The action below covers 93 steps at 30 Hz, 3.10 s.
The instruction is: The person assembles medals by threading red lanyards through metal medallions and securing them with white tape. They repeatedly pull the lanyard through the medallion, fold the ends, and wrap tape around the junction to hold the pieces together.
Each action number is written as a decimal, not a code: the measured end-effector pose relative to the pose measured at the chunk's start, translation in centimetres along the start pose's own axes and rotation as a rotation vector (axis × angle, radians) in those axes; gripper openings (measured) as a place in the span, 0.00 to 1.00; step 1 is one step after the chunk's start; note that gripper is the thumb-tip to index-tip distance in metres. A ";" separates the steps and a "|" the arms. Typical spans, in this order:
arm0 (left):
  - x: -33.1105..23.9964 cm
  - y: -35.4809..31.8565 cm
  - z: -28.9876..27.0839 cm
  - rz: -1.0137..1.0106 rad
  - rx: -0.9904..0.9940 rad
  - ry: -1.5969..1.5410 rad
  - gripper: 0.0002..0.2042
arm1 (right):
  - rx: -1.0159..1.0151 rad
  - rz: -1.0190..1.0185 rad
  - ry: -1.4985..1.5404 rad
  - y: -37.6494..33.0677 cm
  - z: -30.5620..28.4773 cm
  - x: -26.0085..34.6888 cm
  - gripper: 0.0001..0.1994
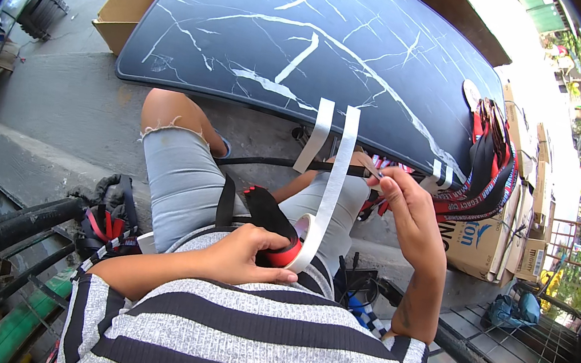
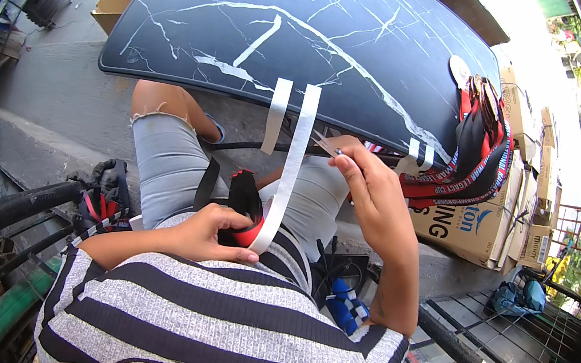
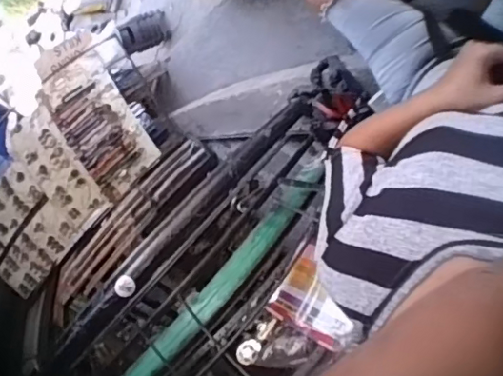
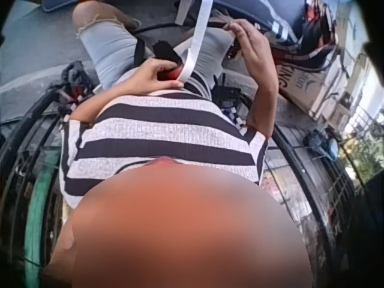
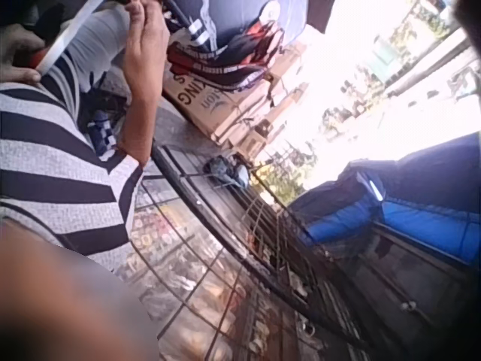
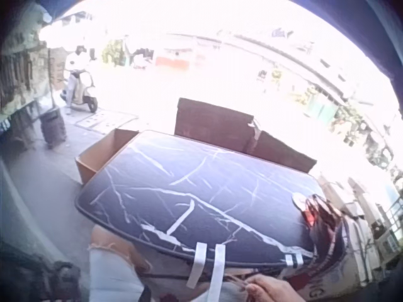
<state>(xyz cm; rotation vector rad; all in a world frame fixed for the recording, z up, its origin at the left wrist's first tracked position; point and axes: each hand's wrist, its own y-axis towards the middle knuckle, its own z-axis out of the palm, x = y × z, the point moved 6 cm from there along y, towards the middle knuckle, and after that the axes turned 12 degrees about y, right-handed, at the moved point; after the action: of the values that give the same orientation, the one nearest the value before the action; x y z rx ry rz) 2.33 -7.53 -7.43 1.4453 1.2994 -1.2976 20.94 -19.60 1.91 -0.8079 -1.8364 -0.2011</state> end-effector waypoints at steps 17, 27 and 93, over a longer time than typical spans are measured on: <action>-0.1 -0.2 0.1 -0.034 -0.007 -0.003 0.18 | 0.293 0.148 -0.034 -0.9 3.2 -0.7 0.21; 0.0 -0.2 0.2 -0.014 -0.023 -0.015 0.18 | 0.136 0.167 0.331 -2.5 2.2 -2.8 0.17; -1.4 1.3 1.1 0.093 0.111 0.060 0.17 | 0.189 0.281 0.091 -3.6 -1.6 -2.0 0.20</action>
<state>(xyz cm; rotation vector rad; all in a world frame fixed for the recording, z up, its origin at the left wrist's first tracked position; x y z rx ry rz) 3.43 -9.05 -6.36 1.6138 1.2004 -1.2910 20.36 -23.98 1.63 -0.8967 -1.6091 0.1119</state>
